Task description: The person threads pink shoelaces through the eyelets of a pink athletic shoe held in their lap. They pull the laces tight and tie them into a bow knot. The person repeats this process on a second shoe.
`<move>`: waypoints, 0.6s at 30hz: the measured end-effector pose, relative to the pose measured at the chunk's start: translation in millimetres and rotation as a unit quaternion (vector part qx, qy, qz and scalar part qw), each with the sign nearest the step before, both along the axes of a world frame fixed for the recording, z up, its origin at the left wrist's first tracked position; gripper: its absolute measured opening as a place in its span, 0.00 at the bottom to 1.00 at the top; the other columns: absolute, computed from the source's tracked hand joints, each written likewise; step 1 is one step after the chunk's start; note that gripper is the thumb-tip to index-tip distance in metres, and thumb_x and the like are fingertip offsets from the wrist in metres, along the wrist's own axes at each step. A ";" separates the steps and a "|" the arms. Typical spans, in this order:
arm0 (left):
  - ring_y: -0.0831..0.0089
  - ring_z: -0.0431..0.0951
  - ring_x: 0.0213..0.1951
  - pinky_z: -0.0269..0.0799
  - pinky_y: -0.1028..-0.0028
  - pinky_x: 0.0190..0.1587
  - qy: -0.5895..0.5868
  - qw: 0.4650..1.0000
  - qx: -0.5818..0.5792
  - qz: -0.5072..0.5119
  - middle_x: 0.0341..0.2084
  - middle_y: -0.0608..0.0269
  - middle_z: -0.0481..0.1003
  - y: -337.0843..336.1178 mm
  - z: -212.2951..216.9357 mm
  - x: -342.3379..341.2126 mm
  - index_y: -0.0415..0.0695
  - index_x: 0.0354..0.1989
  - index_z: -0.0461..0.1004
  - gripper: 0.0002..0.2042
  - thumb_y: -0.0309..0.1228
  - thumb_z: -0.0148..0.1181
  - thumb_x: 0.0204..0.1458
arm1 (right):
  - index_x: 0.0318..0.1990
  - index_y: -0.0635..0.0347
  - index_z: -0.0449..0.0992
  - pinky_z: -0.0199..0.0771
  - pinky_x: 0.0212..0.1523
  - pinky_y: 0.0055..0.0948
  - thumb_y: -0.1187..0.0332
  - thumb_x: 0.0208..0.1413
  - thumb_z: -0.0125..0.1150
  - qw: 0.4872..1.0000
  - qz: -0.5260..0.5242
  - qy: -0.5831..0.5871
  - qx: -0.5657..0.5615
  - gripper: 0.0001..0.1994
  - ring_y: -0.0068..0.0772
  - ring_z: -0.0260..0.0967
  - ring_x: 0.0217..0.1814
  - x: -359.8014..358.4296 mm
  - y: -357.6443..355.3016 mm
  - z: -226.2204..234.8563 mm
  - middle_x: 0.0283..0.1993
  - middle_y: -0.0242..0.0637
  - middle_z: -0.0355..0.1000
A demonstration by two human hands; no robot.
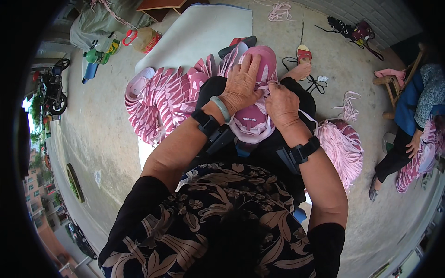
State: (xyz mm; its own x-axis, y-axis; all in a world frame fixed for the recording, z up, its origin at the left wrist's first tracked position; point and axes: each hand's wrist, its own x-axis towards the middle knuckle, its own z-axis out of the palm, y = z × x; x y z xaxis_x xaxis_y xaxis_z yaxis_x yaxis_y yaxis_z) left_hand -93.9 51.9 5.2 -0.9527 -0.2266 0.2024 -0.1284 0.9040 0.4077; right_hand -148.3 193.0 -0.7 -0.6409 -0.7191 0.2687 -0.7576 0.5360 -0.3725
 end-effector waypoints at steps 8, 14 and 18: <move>0.65 0.69 0.37 0.59 0.67 0.39 0.082 0.928 -0.275 -0.237 0.32 0.61 0.68 0.5 3.7 0.1 0.45 0.31 0.71 0.08 0.30 0.52 0.41 | 0.28 0.61 0.76 0.72 0.34 0.37 0.74 0.39 0.57 0.966 0.028 -0.248 -0.066 0.06 0.49 0.72 0.32 -34.4 -1.9 -28.2 0.27 0.49 0.73; 0.67 0.73 0.24 0.63 0.67 0.27 0.070 0.892 -0.345 -0.284 0.21 0.61 0.69 5.0 -6.7 -8.8 0.42 0.24 0.73 0.06 0.30 0.53 0.40 | 0.33 0.65 0.75 0.71 0.34 0.28 0.75 0.39 0.61 0.880 0.054 -0.449 -0.147 0.09 0.35 0.71 0.28 -48.8 3.7 -45.3 0.27 0.41 0.74; 0.66 0.74 0.22 0.66 0.67 0.22 0.052 0.904 -0.309 -0.292 0.20 0.58 0.69 10.0 1.3 -8.9 0.40 0.24 0.72 0.06 0.29 0.53 0.39 | 0.41 0.65 0.72 0.70 0.35 0.27 0.69 0.37 0.65 0.893 -0.021 -0.430 -0.131 0.19 0.33 0.71 0.31 -33.8 13.0 -20.8 0.31 0.40 0.74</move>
State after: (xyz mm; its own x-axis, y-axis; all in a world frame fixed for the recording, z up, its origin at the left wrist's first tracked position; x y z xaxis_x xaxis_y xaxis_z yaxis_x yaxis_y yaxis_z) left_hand -102.8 61.9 6.5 -0.8421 0.4954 0.2131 0.4539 0.8645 -0.2160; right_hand -182.1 205.9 -21.5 -0.7165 -0.6739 -0.1804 -0.1115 0.3659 -0.9240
